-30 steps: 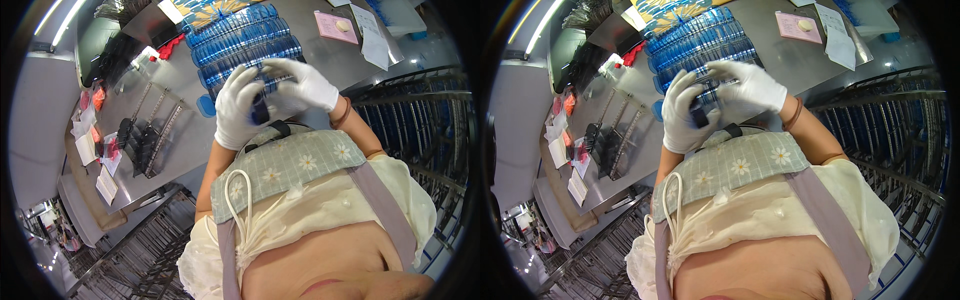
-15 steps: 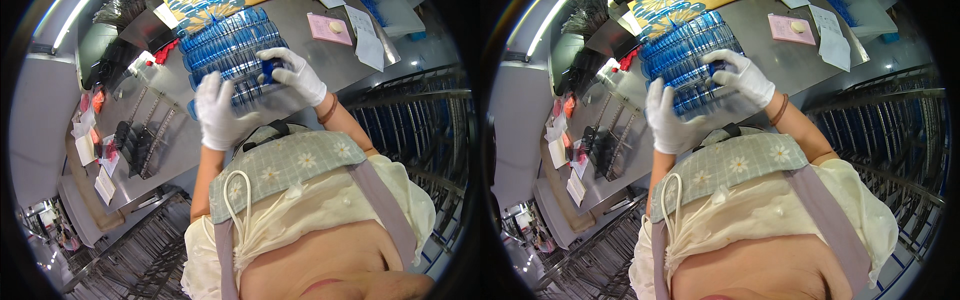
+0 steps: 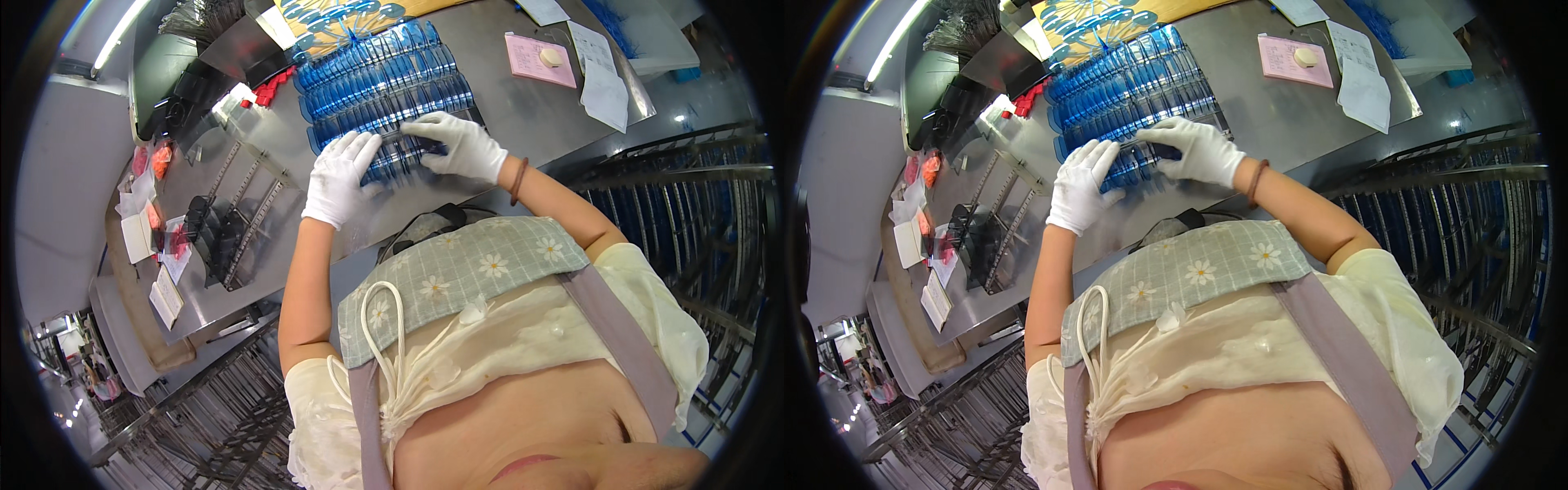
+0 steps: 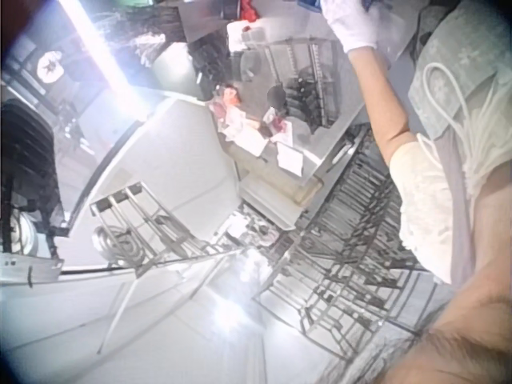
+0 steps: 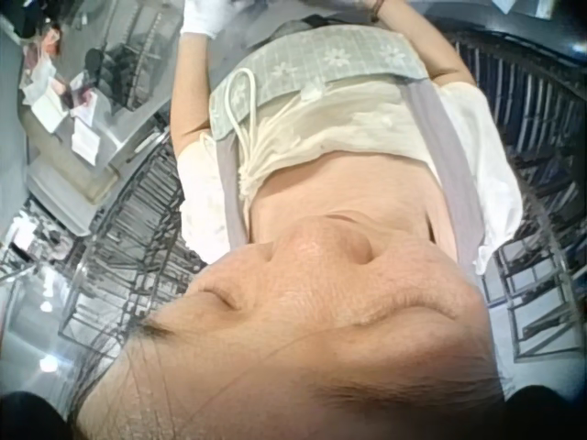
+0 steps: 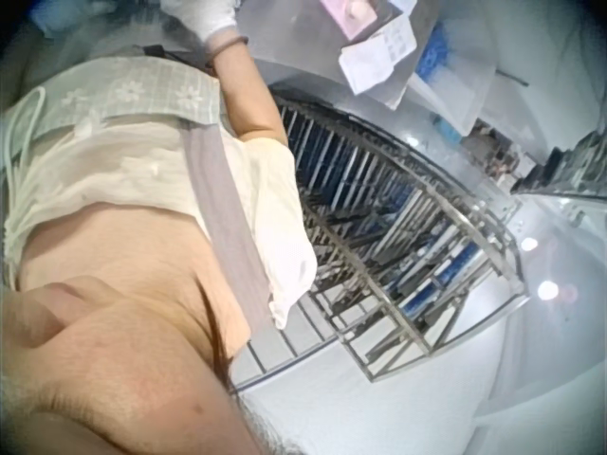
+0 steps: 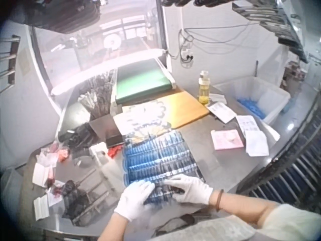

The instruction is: The person assembles blue plastic decorative pieces onto metal racks at a stainless steel workbench. They repeatedly pick up bundles of blue pieces, separate them, and place them into slots on the racks, then move the loaded racks aside and bring new ones into view.

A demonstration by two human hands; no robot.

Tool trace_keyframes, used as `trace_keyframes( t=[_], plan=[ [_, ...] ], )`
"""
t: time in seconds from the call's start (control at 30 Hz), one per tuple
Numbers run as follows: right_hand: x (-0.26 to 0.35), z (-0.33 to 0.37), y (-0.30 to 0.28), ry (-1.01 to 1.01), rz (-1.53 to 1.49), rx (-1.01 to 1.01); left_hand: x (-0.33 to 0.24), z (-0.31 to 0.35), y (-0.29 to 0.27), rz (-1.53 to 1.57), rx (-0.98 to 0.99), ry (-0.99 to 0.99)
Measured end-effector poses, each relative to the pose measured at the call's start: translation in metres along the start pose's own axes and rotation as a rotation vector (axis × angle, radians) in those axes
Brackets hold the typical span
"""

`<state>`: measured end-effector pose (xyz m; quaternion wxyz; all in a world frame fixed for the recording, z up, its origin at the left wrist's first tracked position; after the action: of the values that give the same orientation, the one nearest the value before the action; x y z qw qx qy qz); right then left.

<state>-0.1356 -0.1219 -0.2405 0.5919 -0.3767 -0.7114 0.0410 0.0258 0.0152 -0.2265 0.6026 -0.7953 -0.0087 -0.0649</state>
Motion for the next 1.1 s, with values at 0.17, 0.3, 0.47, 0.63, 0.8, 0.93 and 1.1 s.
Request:
trace_keyframes(
  t=[0.17,0.3,0.47,0.63,0.8,0.93,1.1],
  plan=[
    [-0.038,0.029,-0.059,0.149,-0.047,0.060,0.027,0.023,-0.010,-0.013,0.018,-0.145],
    [-0.052,0.040,-0.099,0.344,-0.149,0.063,0.012,0.026,-0.009,-0.011,0.053,-0.104],
    [0.016,0.005,-0.053,-0.171,0.488,0.205,0.002,0.016,0.005,-0.017,0.083,-0.031],
    [0.013,-0.012,-0.041,-0.136,0.571,0.393,0.018,0.022,-0.003,0.112,-0.010,-0.129],
    [-0.002,0.001,-0.064,-0.118,0.617,0.391,-0.037,0.015,-0.003,0.165,0.091,-0.126],
    [0.016,0.009,-0.048,-0.360,0.419,0.471,-0.031,-0.005,-0.009,-0.033,0.133,-0.198],
    [0.005,0.002,-0.055,-0.117,0.630,0.456,-0.024,-0.016,-0.028,-0.061,0.252,-0.236]
  ],
)
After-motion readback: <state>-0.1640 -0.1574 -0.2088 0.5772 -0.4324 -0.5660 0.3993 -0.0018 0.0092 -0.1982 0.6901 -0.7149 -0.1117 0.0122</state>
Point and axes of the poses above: each hand's wrist, its own z-axis away from the middle knuckle, its own y-axis out of the palm, x = y × z, the point moved 6 cm from there along -z, towards the middle knuckle, and after that the axes turned 15 degrees about -z, right-handed, at the moved point
